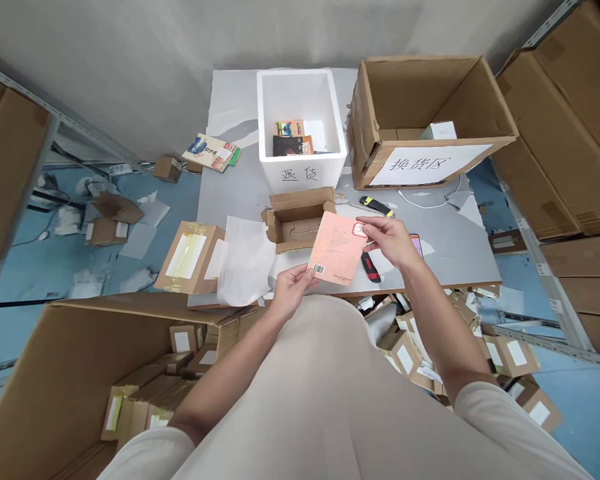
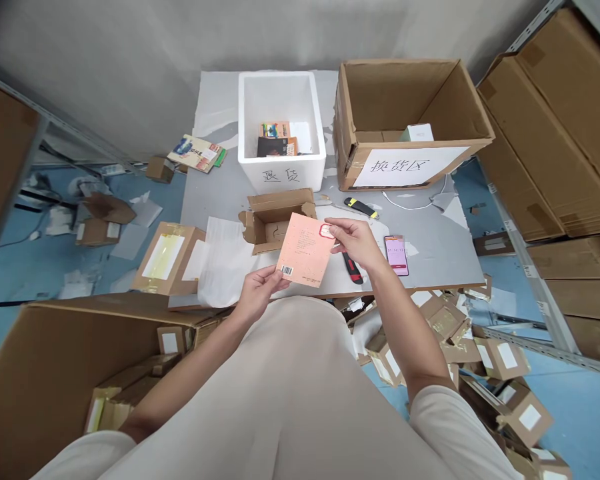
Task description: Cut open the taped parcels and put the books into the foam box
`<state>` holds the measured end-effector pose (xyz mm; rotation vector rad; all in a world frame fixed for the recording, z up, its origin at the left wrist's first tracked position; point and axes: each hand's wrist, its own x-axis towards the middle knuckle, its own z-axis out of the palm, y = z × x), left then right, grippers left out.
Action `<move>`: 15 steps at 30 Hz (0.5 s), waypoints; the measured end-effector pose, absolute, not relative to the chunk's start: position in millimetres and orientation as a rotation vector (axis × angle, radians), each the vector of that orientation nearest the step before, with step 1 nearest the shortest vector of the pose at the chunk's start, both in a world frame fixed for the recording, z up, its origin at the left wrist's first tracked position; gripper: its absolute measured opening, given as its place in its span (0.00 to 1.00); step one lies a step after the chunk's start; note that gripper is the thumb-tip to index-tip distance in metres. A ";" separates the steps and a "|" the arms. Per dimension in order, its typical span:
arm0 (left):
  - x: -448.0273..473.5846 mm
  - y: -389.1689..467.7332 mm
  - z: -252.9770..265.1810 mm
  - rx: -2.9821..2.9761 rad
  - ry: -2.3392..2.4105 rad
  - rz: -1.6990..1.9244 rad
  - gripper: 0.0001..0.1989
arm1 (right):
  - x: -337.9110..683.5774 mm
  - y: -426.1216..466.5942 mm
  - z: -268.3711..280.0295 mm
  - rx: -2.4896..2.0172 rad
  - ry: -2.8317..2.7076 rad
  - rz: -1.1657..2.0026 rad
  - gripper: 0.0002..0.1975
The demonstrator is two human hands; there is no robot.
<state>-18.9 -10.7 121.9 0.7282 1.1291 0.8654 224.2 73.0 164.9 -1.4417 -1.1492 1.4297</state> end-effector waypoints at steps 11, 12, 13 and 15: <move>-5.5 -16.8 119.4 0.990 1.208 0.877 0.22 | 229.9 64.9 153.5 -1.522 -1.218 1.234 0.25; -3.6 -17.6 119.0 1.014 1.222 0.886 0.22 | 229.9 63.5 152.5 -1.525 -1.216 1.216 0.24; -1.4 -18.2 118.6 1.040 1.240 0.896 0.21 | 229.9 61.9 151.2 -1.524 -1.212 1.198 0.23; 3.6 -18.6 118.0 1.072 1.279 0.922 0.21 | 230.1 58.3 148.3 -1.522 -1.212 1.149 0.21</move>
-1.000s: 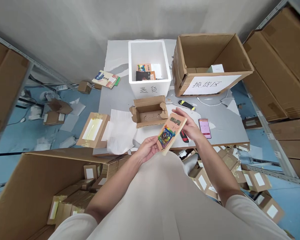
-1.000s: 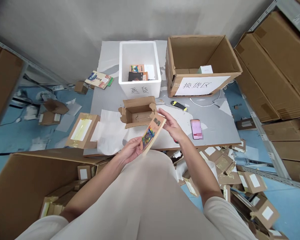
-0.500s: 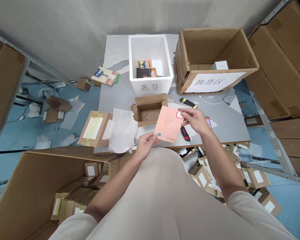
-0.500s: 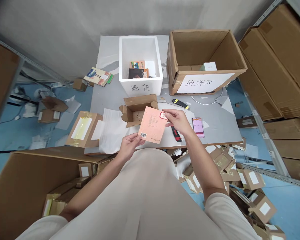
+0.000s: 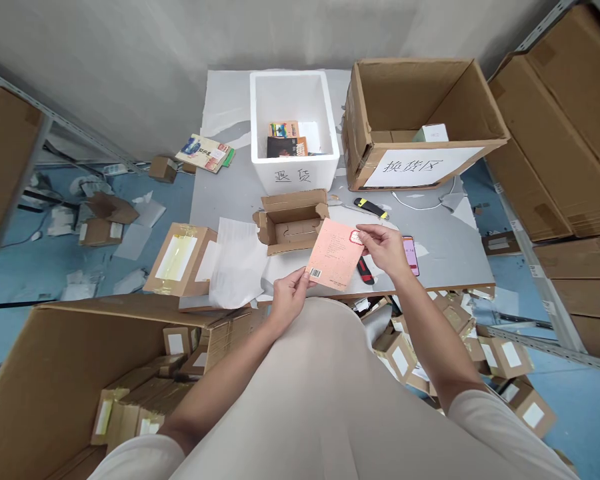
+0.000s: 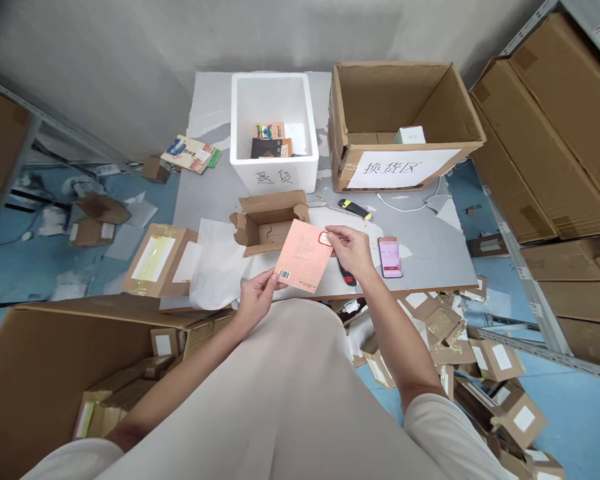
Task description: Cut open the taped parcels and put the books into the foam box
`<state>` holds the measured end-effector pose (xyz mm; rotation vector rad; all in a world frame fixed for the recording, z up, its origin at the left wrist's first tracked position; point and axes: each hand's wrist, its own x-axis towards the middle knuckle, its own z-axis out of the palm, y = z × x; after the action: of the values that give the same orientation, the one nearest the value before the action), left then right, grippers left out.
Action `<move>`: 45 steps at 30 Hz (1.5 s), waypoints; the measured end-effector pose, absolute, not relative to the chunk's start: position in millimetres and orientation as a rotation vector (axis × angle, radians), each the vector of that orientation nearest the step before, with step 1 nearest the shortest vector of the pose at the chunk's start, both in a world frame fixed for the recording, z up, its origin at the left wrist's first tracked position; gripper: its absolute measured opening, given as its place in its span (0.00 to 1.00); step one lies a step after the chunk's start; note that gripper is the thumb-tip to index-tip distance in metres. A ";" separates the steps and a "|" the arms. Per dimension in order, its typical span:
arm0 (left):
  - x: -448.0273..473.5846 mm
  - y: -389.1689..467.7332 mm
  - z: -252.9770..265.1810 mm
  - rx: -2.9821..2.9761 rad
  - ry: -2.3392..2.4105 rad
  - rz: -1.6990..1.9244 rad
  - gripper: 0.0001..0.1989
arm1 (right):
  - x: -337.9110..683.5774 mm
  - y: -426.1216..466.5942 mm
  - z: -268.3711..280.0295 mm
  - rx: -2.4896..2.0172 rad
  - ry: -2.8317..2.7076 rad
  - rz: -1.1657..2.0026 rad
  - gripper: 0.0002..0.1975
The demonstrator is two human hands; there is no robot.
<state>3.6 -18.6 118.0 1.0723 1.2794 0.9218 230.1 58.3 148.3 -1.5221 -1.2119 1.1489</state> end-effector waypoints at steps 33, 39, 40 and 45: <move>61.4 -54.2 116.7 0.617 1.152 0.982 0.22 | 286.8 81.3 143.9 -1.237 -1.198 1.769 0.22; 50.9 -40.3 111.8 0.597 1.174 1.015 0.23 | 280.4 104.1 147.4 -1.235 -1.370 1.930 0.25; 46.3 -38.1 109.5 0.602 1.189 1.010 0.25 | 277.0 111.8 150.1 -1.235 -1.380 1.918 0.26; -2.9 -35.1 77.4 1.026 1.834 0.830 0.32 | 251.9 184.7 159.4 -1.170 -1.136 1.566 0.26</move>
<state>-2.9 -35.1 77.4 1.0260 1.8343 0.8301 251.9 184.7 159.4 -1.1705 -1.1355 1.5662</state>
